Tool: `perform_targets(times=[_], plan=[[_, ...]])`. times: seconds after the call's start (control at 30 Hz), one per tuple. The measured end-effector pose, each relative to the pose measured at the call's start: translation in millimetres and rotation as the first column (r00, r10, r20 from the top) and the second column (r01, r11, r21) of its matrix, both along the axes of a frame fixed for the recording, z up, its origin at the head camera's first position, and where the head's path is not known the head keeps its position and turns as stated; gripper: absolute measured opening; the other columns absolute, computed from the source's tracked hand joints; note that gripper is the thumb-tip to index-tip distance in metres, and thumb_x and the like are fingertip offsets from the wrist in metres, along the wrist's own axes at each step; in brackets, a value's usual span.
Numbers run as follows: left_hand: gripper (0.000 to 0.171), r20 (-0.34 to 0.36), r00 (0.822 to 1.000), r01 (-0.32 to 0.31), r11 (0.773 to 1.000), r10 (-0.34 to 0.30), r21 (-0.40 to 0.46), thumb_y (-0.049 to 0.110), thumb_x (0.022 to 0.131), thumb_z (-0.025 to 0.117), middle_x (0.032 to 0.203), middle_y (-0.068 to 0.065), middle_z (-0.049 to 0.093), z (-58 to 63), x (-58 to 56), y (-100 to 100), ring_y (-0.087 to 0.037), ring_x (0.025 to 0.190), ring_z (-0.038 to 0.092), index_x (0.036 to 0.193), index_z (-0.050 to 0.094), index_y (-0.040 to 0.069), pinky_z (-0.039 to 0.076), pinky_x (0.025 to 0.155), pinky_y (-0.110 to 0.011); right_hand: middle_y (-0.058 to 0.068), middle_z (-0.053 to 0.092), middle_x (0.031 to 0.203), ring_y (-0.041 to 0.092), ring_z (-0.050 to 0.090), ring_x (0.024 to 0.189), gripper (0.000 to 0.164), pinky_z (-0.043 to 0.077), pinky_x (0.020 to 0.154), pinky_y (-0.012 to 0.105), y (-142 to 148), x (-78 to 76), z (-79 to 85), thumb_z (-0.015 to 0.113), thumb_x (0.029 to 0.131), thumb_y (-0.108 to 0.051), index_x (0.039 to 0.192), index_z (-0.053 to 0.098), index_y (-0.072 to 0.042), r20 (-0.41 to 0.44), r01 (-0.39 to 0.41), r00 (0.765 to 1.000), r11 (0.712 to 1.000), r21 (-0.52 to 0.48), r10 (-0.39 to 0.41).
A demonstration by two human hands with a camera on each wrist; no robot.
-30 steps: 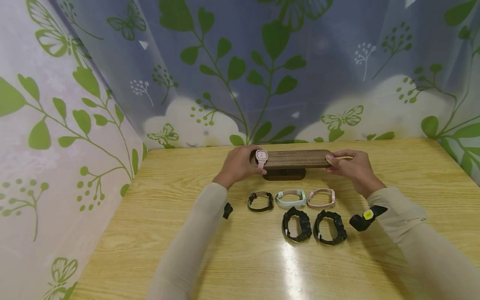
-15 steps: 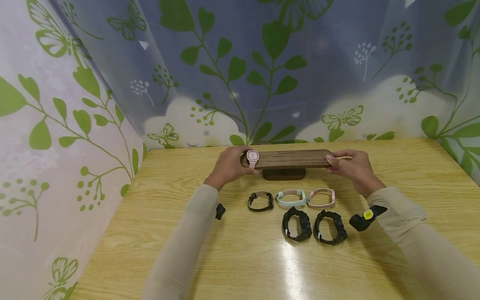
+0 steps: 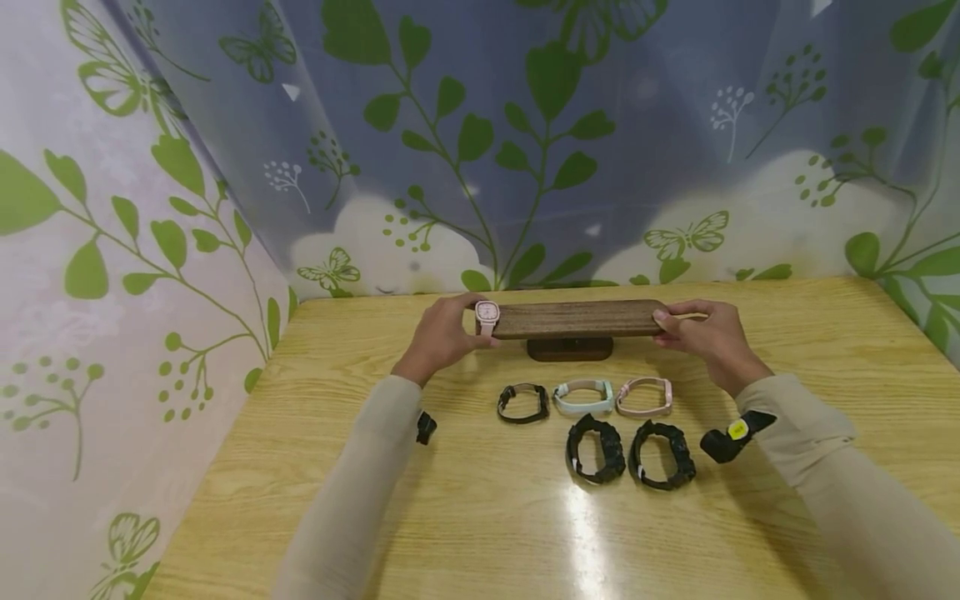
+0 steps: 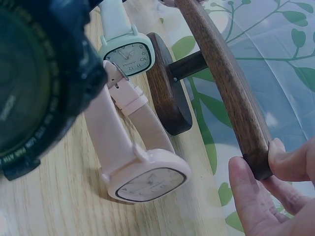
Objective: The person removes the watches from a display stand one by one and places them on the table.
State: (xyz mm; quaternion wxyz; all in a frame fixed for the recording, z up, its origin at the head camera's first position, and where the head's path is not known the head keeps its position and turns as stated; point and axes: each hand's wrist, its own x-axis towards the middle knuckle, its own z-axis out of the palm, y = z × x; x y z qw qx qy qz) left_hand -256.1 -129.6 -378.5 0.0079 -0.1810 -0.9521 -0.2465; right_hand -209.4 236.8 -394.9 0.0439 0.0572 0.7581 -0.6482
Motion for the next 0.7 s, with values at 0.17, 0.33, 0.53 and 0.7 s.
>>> perform_targets(times=[0.17, 0.33, 0.53, 0.7], plan=[[0.067, -0.013, 1.0, -0.005, 1.0, 0.006, 0.021, 0.032, 0.081, 0.088, 0.132, -0.01, 0.065, -1.9, 2.8, -4.5, -0.035, 0.121, 0.059, 0.138, 0.061, 0.008, 0.048, 0.102, -0.051, 0.017, 0.052, 0.121, 0.007, 0.071, 0.084, 0.053, 0.056, 0.095, 0.037, 0.4, 0.4, -1.0, 0.061, 0.103, -0.021, 0.14, 0.044, 0.012, -0.008, 0.003, 1.0, 1.0, 0.0, -0.003], [0.065, -0.012, 1.0, -0.015, 0.999, 0.015, 0.032, 0.031, 0.083, 0.086, 0.134, -0.011, 0.064, -1.3, 11.6, -11.0, -0.036, 0.124, 0.058, 0.138, 0.061, 0.007, 0.049, 0.102, -0.051, 0.016, 0.052, 0.121, 0.007, 0.071, 0.084, 0.053, 0.056, 0.095, 0.037, 0.1, 0.2, -1.0, 0.062, 0.103, -0.022, 0.14, 0.045, 0.012, -0.01, 0.006, 1.0, 1.0, 0.006, -0.006], [0.063, -0.012, 1.0, -0.008, 0.999, 0.009, 0.039, 0.031, 0.084, 0.085, 0.135, -0.012, 0.063, 0.2, 29.7, -18.1, -0.034, 0.122, 0.059, 0.137, 0.061, 0.006, 0.051, 0.099, -0.052, 0.018, 0.052, 0.122, 0.007, 0.071, 0.084, 0.053, 0.056, 0.095, 0.037, -0.1, 0.1, -0.9, 0.061, 0.103, -0.021, 0.14, 0.044, 0.012, -0.003, 0.007, 1.0, 1.0, 0.003, -0.007], [0.06, -0.017, 1.0, 0.0, 0.999, 0.0, 0.044, 0.029, 0.084, 0.086, 0.127, -0.012, 0.066, -0.4, 46.1, -21.2, -0.032, 0.115, 0.062, 0.134, 0.062, 0.004, 0.053, 0.094, -0.05, 0.017, 0.052, 0.122, 0.006, 0.071, 0.084, 0.054, 0.056, 0.096, 0.037, -0.7, -0.4, 0.4, 0.061, 0.103, -0.022, 0.142, 0.043, 0.012, 0.012, 0.007, 1.0, 1.0, 0.004, -0.007]])
